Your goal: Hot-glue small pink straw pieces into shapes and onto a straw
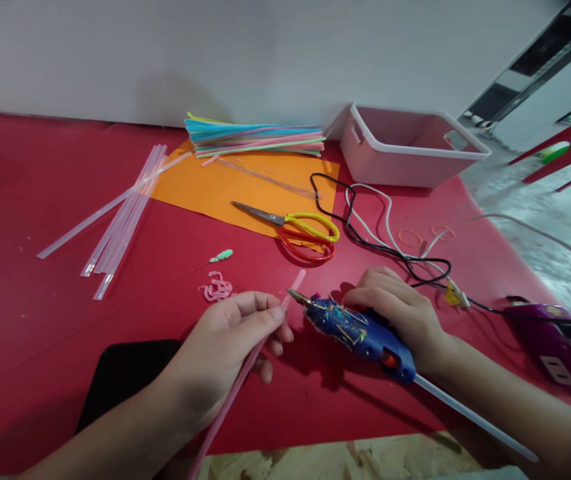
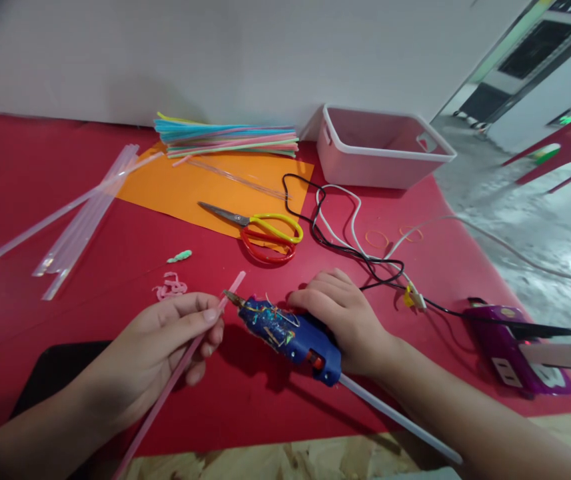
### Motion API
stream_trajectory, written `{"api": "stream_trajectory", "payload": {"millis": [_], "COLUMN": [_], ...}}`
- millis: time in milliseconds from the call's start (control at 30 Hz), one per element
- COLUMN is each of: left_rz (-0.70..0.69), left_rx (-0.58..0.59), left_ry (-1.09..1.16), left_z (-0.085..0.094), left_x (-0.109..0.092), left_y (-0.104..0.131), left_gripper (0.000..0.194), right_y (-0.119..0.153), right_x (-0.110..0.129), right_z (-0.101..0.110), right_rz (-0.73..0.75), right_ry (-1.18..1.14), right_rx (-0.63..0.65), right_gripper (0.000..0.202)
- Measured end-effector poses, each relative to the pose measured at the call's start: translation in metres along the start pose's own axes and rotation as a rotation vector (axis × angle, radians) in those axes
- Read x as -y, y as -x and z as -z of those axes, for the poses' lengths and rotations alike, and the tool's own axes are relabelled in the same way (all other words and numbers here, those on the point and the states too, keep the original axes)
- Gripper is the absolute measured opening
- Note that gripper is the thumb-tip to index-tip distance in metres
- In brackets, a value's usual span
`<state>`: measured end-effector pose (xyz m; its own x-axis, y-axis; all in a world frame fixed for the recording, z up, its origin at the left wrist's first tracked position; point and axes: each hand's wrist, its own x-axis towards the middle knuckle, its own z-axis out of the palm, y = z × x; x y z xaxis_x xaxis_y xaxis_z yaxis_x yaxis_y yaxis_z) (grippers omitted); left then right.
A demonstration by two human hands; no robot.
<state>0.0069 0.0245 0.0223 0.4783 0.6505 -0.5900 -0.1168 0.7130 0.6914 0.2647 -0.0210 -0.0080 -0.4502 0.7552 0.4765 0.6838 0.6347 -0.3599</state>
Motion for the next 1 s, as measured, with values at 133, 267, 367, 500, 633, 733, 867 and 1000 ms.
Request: {"api": "stream_trajectory", "payload": {"millis": [133,267,367,500,633,733,867,1000], "left_rz": [-0.004,-0.021,-0.016,-0.023,-0.023,-0.031,-0.066,-0.104], "left_rx": [-0.008,-0.010,-0.008,-0.015,-0.027,-0.025,-0.038,-0.047], "left_ry": [0.013,0.015,0.013,0.011,0.003,0.003,-0.002,-0.003], "left_z": [-0.001,-0.002,-0.002,-0.003,-0.003,-0.004,-0.004,-0.002], "left_x": [0.001,0.001,0.000,-0.002,-0.001,-0.001,-0.001,0.002], "left_y": [0.000,0.000,-0.001,0.000,0.002,0.002,0.000,-0.001], "left_gripper": [0.012,0.015,0.013,0.012,0.011,0.011,0.011,0.015], "right_y": [0.000,0.000,0.000,0.001,0.000,0.001,0.005,0.010], "right_x": [0.000,0.000,0.000,-0.002,-0.003,-0.001,0.001,0.001], "right_z": [0.001,0.002,0.002,0.002,0.005,0.006,0.003,0.003], "right_rz": [0.012,-0.016,0.025,-0.010,-0.071,-0.050,-0.025,-0.096], "right_ry": [0.004,0.017,0.019,0.044,0.048,0.002,-0.039,-0.069], "right_rx": [0.012,-0.002,0.008,-0.011,-0.062,-0.090,-0.041,-0.010], "right_gripper": [0.015,0.013,0.013,0.012,0.011,0.012,0.018,0.020]}}
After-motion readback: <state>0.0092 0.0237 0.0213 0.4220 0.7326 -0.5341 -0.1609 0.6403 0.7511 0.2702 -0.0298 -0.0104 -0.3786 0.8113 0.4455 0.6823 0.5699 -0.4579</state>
